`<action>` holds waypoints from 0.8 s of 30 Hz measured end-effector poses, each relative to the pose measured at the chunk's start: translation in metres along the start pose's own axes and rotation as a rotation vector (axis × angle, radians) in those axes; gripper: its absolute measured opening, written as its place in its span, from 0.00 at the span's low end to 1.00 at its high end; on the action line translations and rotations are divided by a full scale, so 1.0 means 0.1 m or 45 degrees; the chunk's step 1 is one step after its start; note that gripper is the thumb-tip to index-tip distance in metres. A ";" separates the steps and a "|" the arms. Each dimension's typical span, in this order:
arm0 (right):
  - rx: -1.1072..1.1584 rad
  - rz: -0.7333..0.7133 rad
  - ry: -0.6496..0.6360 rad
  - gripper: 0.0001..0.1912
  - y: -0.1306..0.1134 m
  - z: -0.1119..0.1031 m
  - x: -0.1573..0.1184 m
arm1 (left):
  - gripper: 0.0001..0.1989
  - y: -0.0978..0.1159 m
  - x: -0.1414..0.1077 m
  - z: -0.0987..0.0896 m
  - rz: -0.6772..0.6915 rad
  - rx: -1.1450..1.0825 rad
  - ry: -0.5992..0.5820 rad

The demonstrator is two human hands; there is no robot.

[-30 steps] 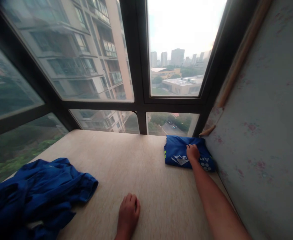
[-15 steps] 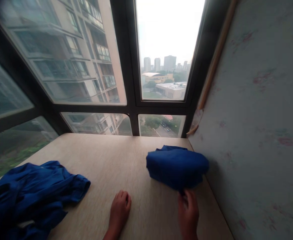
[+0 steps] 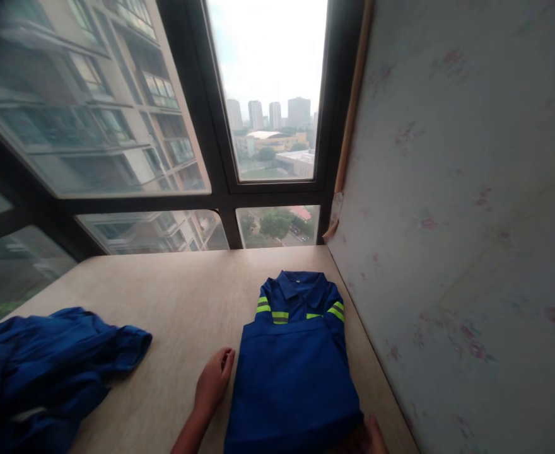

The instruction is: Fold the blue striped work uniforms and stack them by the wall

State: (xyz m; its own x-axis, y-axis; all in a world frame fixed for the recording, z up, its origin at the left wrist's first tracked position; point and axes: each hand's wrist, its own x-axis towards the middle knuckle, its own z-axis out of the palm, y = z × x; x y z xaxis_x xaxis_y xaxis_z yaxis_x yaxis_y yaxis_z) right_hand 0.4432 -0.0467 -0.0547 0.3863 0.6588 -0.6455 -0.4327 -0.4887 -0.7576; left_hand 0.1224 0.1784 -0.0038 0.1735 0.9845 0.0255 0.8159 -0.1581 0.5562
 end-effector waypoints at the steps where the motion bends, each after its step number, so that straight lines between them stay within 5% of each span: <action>1: 0.034 0.026 0.006 0.45 -0.06 -0.02 0.00 | 0.20 0.06 -0.04 0.04 -0.034 -0.076 -0.061; 5: -0.049 -0.065 -0.013 0.41 -0.34 0.06 -0.02 | 0.28 0.19 -0.09 0.16 -0.241 -0.434 -0.167; 9: -0.039 -0.157 -0.239 0.38 -0.43 0.43 0.03 | 0.25 0.25 0.08 0.07 -0.193 -0.549 -0.108; 13: -0.053 -0.114 -0.352 0.48 -0.23 0.97 0.05 | 0.21 0.51 0.26 -0.30 -0.019 -0.639 -0.016; 17: -0.111 0.032 -0.686 0.56 0.03 1.47 0.01 | 0.17 0.75 0.26 -0.88 0.180 -0.753 -0.081; 20: -0.113 -0.040 -0.788 0.59 0.16 1.65 0.02 | 0.16 0.57 0.19 -1.38 0.227 -0.843 -0.031; 24: -0.214 -0.152 -0.728 0.50 0.22 1.52 0.14 | 0.19 -0.24 0.06 -1.88 -0.073 -0.659 0.334</action>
State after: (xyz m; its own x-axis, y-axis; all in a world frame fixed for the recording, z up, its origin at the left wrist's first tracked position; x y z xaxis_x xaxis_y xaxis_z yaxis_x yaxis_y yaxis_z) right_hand 0.3154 0.0386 -0.0664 -0.0946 0.8947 -0.4365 -0.2610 -0.4454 -0.8564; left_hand 0.0002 0.2026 0.1394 -0.0592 0.9866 0.1519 0.4325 -0.1117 0.8947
